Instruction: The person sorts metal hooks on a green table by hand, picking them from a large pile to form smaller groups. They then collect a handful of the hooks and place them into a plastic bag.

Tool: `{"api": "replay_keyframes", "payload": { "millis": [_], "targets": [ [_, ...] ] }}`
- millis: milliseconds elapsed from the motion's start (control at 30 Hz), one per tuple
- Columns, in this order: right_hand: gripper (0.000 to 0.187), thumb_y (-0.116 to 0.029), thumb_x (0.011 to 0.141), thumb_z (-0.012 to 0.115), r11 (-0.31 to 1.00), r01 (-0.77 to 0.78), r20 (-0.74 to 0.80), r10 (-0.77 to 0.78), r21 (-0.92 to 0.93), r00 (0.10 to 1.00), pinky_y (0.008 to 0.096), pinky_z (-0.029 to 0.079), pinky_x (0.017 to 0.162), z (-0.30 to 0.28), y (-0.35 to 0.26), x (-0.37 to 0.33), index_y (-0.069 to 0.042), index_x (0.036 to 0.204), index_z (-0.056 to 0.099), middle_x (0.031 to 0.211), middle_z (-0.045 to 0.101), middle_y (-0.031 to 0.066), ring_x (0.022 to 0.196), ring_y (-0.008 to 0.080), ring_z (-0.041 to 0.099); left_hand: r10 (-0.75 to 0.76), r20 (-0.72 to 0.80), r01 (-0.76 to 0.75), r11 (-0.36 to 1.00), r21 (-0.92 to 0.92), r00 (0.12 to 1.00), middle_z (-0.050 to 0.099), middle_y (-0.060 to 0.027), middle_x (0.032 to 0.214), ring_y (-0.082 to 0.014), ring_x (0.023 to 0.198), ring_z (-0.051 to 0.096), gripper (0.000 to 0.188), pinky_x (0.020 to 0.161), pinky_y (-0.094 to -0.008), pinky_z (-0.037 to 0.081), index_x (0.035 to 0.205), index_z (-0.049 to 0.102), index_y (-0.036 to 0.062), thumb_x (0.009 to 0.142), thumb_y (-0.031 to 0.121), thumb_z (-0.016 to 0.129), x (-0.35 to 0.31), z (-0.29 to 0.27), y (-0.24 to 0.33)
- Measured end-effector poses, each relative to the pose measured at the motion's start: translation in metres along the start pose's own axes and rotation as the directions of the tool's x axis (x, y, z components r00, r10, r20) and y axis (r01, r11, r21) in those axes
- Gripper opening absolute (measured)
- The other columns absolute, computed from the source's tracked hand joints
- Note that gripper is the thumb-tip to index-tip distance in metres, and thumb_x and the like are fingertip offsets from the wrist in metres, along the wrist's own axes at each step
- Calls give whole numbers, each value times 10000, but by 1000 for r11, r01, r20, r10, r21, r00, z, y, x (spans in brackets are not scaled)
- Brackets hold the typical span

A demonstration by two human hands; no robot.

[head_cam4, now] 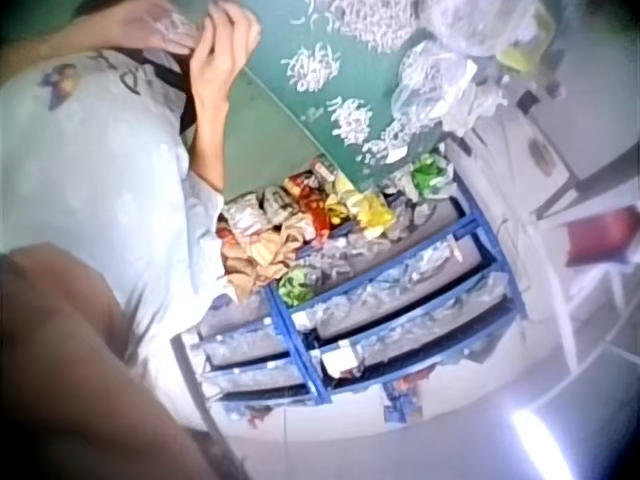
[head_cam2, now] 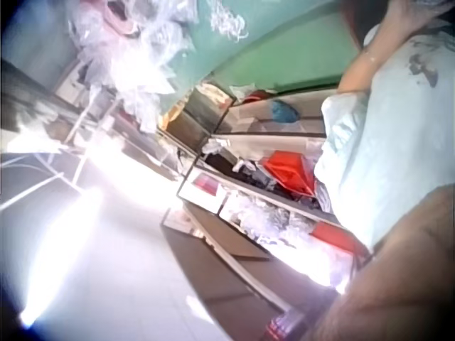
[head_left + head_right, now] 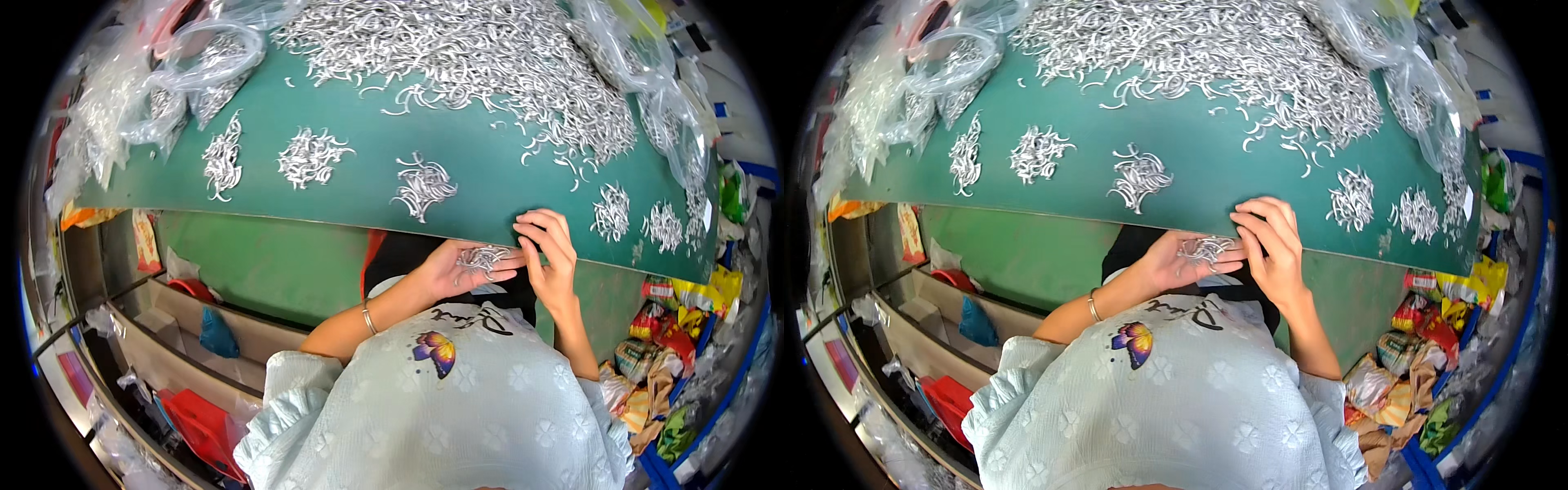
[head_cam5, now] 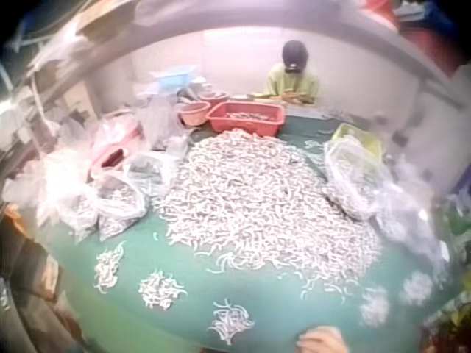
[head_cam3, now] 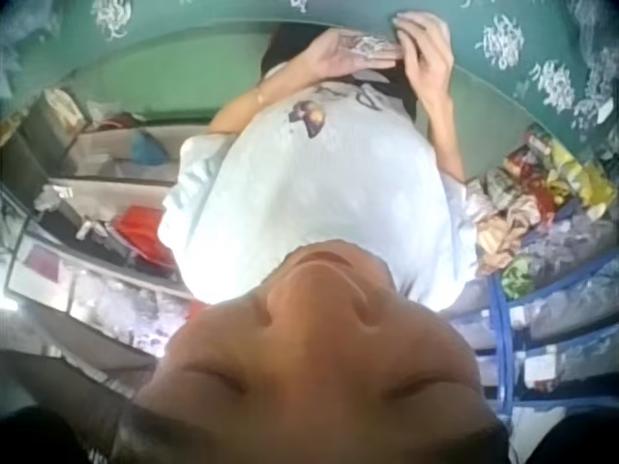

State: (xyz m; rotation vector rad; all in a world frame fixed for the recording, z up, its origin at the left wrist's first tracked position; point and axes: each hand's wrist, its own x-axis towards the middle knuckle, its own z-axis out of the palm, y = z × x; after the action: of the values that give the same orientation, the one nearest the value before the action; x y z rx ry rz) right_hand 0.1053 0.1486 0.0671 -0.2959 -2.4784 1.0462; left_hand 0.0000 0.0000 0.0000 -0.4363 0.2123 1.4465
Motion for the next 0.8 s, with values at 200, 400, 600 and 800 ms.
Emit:
{"api": "replay_keyframes", "payload": {
  "millis": [200, 400, 600, 800],
  "targets": [
    [177, 59, 744, 685, 996, 34, 28, -32, -83, 999, 387, 468, 828, -13, -2, -10, 2, 912, 687, 992, 632, 111, 951, 302, 579, -33, -95, 35, 999, 24, 995, 525, -264, 1341, -388, 1257, 523, 454, 1068, -508, 428, 1337, 436, -131, 999, 172, 428, 3, 10, -9],
    [161, 69, 745, 677, 1000, 23, -31, -22, 10, 999, 395, 471, 822, -8, -5, -5, 9, 894, 686, 990, 634, 121, 945, 308, 582, -32, 113, 27, 999, 41, 993, 505, -279, 1359, -389, 1285, 497, 491, 1072, -483, 427, 1350, 426, -139, 1000, 205, 440, -9, 7, -1],
    [138, 113, 782, 644, 1000, 19, -76, -19, 3, 997, 402, 474, 851, -10, -11, -3, 32, 892, 665, 944, 637, 140, 923, 322, 590, -76, 124, 80, 996, -31, 989, 606, -252, 1217, -329, 1153, 598, 442, 981, -413, 502, 1259, 543, -108, 979, 232, 508, -28, 0, -5],
    [115, 120, 803, 608, 999, 12, -74, -9, 33, 997, 386, 477, 803, -6, -10, -1, 49, 886, 644, 916, 619, 150, 882, 320, 592, 298, -365, -376, 911, -166, 882, 614, -111, 871, -150, 682, 561, 222, 494, -247, 460, 896, 614, -19, 920, 201, 597, -107, 48, 18]
  ]
}}
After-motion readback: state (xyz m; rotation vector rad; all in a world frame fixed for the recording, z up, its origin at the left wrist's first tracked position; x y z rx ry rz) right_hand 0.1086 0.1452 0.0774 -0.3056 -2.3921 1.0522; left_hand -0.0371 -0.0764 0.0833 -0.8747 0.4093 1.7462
